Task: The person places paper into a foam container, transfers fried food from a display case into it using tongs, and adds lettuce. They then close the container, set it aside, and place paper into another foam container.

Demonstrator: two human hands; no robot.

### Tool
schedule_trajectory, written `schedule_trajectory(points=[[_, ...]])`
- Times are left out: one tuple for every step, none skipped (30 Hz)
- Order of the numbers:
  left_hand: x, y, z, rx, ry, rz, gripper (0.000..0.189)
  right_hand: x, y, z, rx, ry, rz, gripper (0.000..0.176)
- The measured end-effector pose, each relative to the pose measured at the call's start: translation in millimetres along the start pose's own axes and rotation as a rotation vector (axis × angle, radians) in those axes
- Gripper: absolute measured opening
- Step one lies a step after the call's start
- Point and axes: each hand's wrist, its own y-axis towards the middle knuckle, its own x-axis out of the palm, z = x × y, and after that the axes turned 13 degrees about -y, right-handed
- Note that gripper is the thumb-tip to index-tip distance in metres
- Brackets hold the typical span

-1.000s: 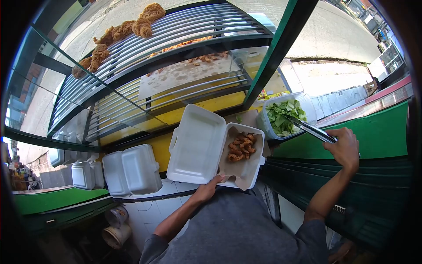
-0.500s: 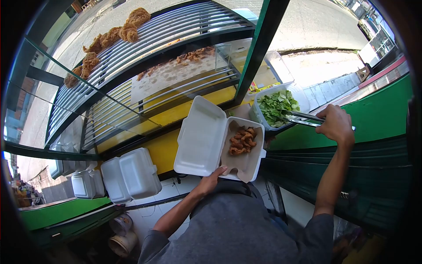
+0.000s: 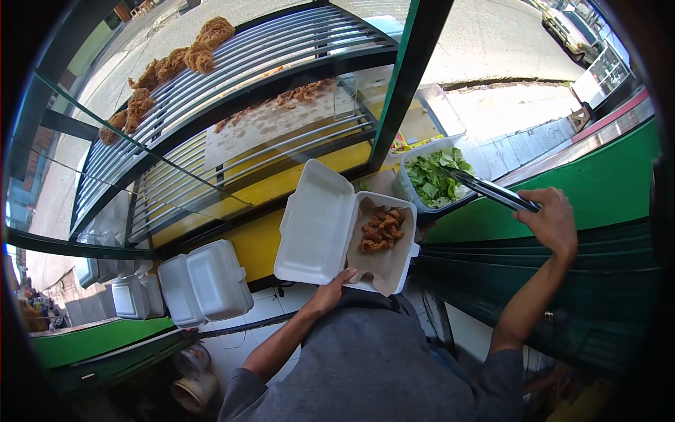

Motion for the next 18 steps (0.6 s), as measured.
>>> schedule_trajectory(points=[[-0.1,0.2,-0.4,0.015,0.005,0.006,0.045,0.6,-0.8,5.8,-0.010,0.105,-0.041,0.035],[-0.5,-0.6,-1.0,0.029,0.008,0.016,0.045,0.5,-1.7,12.1,-0.022,0.211,-0.083,0.035],[-0.5,-1.1,0.2,0.019,0.009,0.018,0.045,-0.8,-2.5,15.4,-0.034,0.317,-0.125,0.036],[0.0,-1.4,2.9,0.010,0.011,0.019,0.045,-8.3,-4.8,9.7,-0.062,0.319,-0.177,0.037],[0.2,-1.5,4.6,-0.001,0.014,0.019,0.045,-18.7,-9.1,0.0,-0.088,0.320,-0.230,0.038],[-1.5,-0.1,3.3,-0.024,0.001,0.028,0.046,-24.2,-11.5,-5.2,-0.111,0.321,-0.284,0.039],[-4.2,2.0,0.2,-0.047,-0.012,0.036,0.046,-18.5,-11.0,-4.1,-0.222,0.295,-0.306,0.041],[-5.8,3.2,-1.2,-0.069,-0.024,0.045,0.047,-21.9,-11.5,-8.2,-0.200,0.304,-0.339,0.041],[-3.8,2.5,1.3,-0.067,-0.021,0.050,0.047,-28.7,-11.4,-16.6,-0.181,0.313,-0.370,0.041],[0.0,0.3,5.3,-0.063,-0.019,0.057,0.047,-32.6,-9.9,-21.4,-0.164,0.322,-0.401,0.041],[3.1,-1.7,8.3,-0.059,-0.017,0.064,0.047,-31.5,-7.3,-19.0,-0.150,0.289,-0.343,0.041],[5.0,-2.7,9.9,-0.042,-0.014,0.065,0.047,-28.9,-4.2,-14.3,-0.135,0.257,-0.285,0.041],[6.7,-3.7,10.8,-0.024,-0.010,0.066,0.047,-26.6,-1.3,-12.1,-0.119,0.226,-0.227,0.042],[7.3,-4.4,11.3,-0.008,-0.005,0.066,0.047,-24.0,3.7,-13.7,-0.115,0.164,-0.203,0.042],[6.2,-3.8,10.2,-0.020,-0.007,0.075,0.047,-20.0,11.2,-16.7,-0.109,0.103,-0.179,0.042],[4.4,-2.4,7.8,-0.034,-0.008,0.084,0.047,-14.2,17.9,-20.5,-0.102,0.042,-0.154,0.043],[3.7,-1.6,6.2,-0.049,-0.011,0.093,0.047,-3.1,22.4,-27.3,-0.123,-0.022,-0.083,0.041],[5.4,-3.3,8.7,-0.049,0.002,0.090,0.047,9.4,29.4,-34.2,-0.131,-0.055,-0.123,0.041]])
